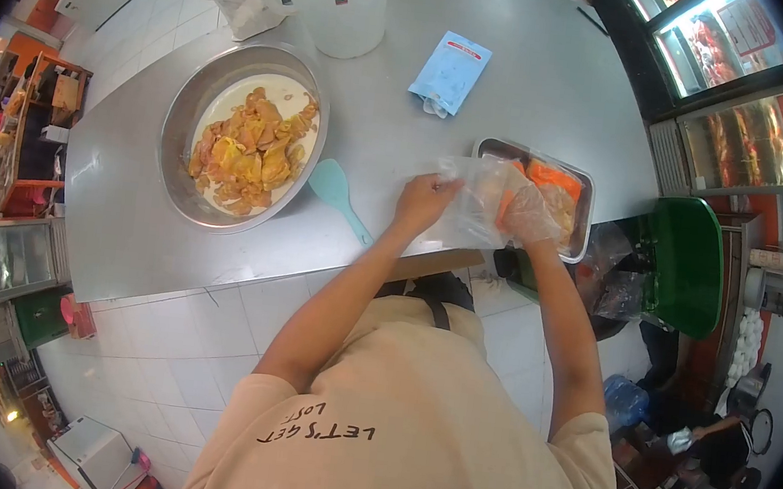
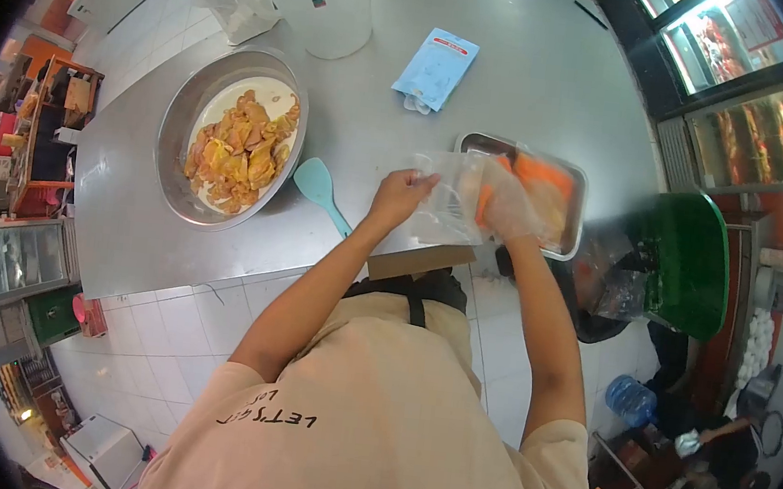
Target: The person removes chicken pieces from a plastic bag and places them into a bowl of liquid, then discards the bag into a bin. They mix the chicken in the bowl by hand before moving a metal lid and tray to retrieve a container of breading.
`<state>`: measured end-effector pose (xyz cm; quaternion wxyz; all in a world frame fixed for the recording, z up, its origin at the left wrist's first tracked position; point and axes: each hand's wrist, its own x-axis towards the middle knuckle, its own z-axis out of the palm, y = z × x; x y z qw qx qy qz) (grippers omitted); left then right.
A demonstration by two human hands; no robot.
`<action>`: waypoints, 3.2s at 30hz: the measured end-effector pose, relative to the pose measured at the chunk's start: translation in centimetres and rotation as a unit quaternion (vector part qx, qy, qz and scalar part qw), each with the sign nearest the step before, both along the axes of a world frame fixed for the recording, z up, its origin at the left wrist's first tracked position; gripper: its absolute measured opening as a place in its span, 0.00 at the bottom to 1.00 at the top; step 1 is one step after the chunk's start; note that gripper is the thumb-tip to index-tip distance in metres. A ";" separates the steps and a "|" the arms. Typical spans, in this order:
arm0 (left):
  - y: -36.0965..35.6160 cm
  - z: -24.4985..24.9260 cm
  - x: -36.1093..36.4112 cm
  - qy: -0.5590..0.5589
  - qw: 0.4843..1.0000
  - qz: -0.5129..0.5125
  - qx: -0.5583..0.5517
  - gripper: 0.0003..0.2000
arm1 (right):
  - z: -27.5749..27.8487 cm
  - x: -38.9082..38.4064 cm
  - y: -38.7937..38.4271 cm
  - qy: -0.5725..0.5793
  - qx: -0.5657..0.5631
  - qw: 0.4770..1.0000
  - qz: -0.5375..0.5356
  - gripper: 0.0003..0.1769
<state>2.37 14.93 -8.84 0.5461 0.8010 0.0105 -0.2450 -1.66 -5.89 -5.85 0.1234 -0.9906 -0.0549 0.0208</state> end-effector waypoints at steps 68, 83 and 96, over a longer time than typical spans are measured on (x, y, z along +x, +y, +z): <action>-3.3 7.1 -1.5 0.073 0.929 0.116 -0.343 0.14 | 6.9 -6.7 2.6 -0.034 0.070 0.997 -0.017 0.22; -8.0 13.8 -3.3 -0.011 0.913 -0.033 -0.407 0.21 | 7.8 -17.7 -18.2 -0.303 0.248 0.810 -0.436 0.13; -16.8 19.6 -8.9 -0.073 0.848 -0.160 -0.500 0.23 | -5.5 -25.7 -25.7 -0.228 0.570 0.508 -0.604 0.14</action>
